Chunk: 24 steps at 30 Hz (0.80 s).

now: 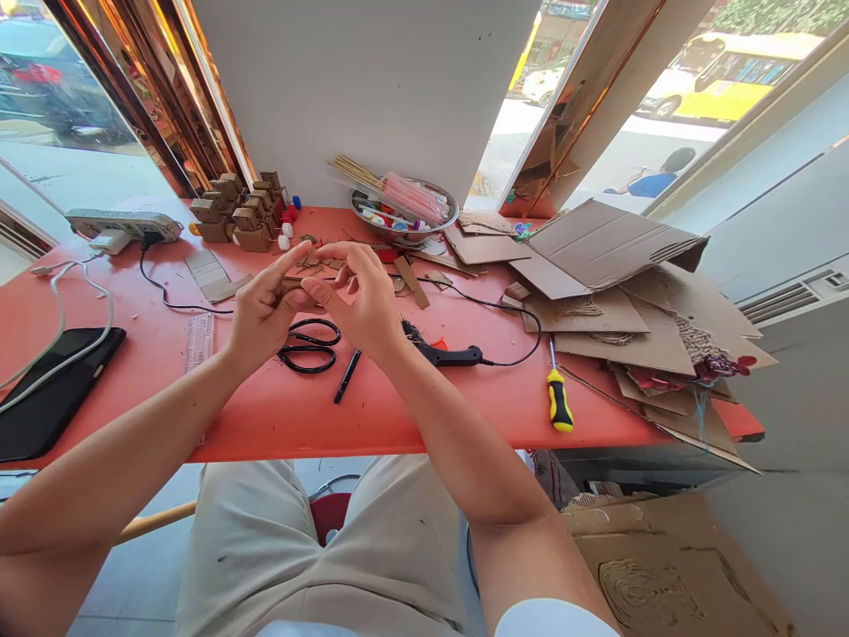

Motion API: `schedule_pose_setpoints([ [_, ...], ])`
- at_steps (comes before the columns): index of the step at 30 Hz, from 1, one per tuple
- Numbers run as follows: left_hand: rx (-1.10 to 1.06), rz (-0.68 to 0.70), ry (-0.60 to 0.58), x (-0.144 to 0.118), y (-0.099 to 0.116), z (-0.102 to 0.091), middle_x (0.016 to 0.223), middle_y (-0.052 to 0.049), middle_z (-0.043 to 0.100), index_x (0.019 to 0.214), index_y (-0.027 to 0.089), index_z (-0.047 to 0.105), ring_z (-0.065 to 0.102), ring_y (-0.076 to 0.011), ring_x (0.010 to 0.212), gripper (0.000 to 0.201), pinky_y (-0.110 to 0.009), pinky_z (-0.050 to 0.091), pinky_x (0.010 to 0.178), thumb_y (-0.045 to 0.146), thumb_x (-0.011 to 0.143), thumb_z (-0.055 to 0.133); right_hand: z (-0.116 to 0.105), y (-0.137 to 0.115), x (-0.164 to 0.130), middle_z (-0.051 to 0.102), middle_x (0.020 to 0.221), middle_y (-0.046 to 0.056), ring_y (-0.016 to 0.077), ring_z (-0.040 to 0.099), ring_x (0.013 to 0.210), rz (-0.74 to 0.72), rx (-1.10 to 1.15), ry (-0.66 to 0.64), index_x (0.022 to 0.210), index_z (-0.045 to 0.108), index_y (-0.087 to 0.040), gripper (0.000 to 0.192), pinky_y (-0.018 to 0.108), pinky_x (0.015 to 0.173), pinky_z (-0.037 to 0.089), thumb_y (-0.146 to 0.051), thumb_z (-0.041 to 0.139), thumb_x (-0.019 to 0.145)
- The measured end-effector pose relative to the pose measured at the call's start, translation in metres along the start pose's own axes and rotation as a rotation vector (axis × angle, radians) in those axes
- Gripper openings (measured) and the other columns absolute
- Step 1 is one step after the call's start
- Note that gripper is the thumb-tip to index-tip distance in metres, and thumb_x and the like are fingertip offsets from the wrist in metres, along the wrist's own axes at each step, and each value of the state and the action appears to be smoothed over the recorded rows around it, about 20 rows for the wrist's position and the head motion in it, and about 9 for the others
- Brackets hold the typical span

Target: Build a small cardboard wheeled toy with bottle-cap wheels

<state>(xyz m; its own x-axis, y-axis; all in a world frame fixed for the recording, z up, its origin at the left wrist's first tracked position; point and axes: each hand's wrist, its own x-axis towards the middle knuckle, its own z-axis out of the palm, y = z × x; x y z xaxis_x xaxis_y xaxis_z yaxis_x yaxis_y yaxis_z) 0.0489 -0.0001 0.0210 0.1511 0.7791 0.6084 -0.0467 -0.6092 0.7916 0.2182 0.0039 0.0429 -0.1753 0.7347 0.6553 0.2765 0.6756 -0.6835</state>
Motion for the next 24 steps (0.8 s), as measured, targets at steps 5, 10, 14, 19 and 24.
schedule_pose_setpoints([
  [5,0.003,-0.036,-0.039,-0.003,-0.008,0.0,0.09,-0.005,0.083,0.16,0.029,0.051,0.08,-0.0221,0.07,0.084,-0.033,0.069,0.067,0.069,0.09,0.074,-0.008,0.007,0.006,0.078,0.116,0.009,0.0238,0.071,0.113,-0.056,0.014,-0.182,0.098,0.083,-0.025,0.03,0.037,0.088,0.06,-0.051,0.07,0.099],
  [10,-0.053,-0.123,-0.1,-0.003,-0.01,-0.003,0.072,-0.001,0.076,0.165,0.029,0.041,0.076,-0.0223,0.057,0.094,-0.031,0.063,0.053,0.066,0.088,0.078,-0.011,0.01,0.011,0.08,0.115,0.01,0.0233,0.074,0.104,-0.042,0.028,-0.303,0.103,0.082,-0.021,0.024,0.035,0.082,0.06,-0.041,0.071,0.098],
  [14,-0.096,-0.156,-0.102,0.0,-0.008,-0.004,0.067,0.002,0.072,0.16,0.027,0.045,0.073,-0.0215,0.055,0.091,-0.03,0.06,0.052,0.061,0.085,0.084,-0.011,0.008,0.008,0.079,0.114,0.01,0.0237,0.073,0.107,-0.083,-0.015,-0.272,0.099,0.079,-0.02,0.018,0.039,0.093,0.06,-0.035,0.069,0.098],
  [19,-0.033,-0.205,-0.066,0.006,0.005,-0.004,0.07,0.0,0.074,0.104,0.02,0.068,0.073,-0.0178,0.056,0.054,-0.027,0.06,0.052,0.061,0.077,0.087,-0.008,0.009,0.006,0.076,0.11,0.01,0.024,0.071,0.108,-0.129,-0.049,-0.167,0.097,0.074,-0.023,0.021,0.039,0.092,0.058,-0.042,0.066,0.101],
  [24,0.104,-0.185,-0.114,0.01,0.022,-0.005,0.065,-0.001,0.073,0.078,0.021,0.065,0.065,-0.0133,0.045,0.038,-0.023,0.052,0.044,0.056,0.082,0.08,-0.009,0.003,0.007,0.072,0.096,0.008,0.0213,0.066,0.091,-0.145,-0.084,-0.162,0.092,0.066,-0.024,0.043,0.036,0.081,0.056,-0.064,0.055,0.104],
])
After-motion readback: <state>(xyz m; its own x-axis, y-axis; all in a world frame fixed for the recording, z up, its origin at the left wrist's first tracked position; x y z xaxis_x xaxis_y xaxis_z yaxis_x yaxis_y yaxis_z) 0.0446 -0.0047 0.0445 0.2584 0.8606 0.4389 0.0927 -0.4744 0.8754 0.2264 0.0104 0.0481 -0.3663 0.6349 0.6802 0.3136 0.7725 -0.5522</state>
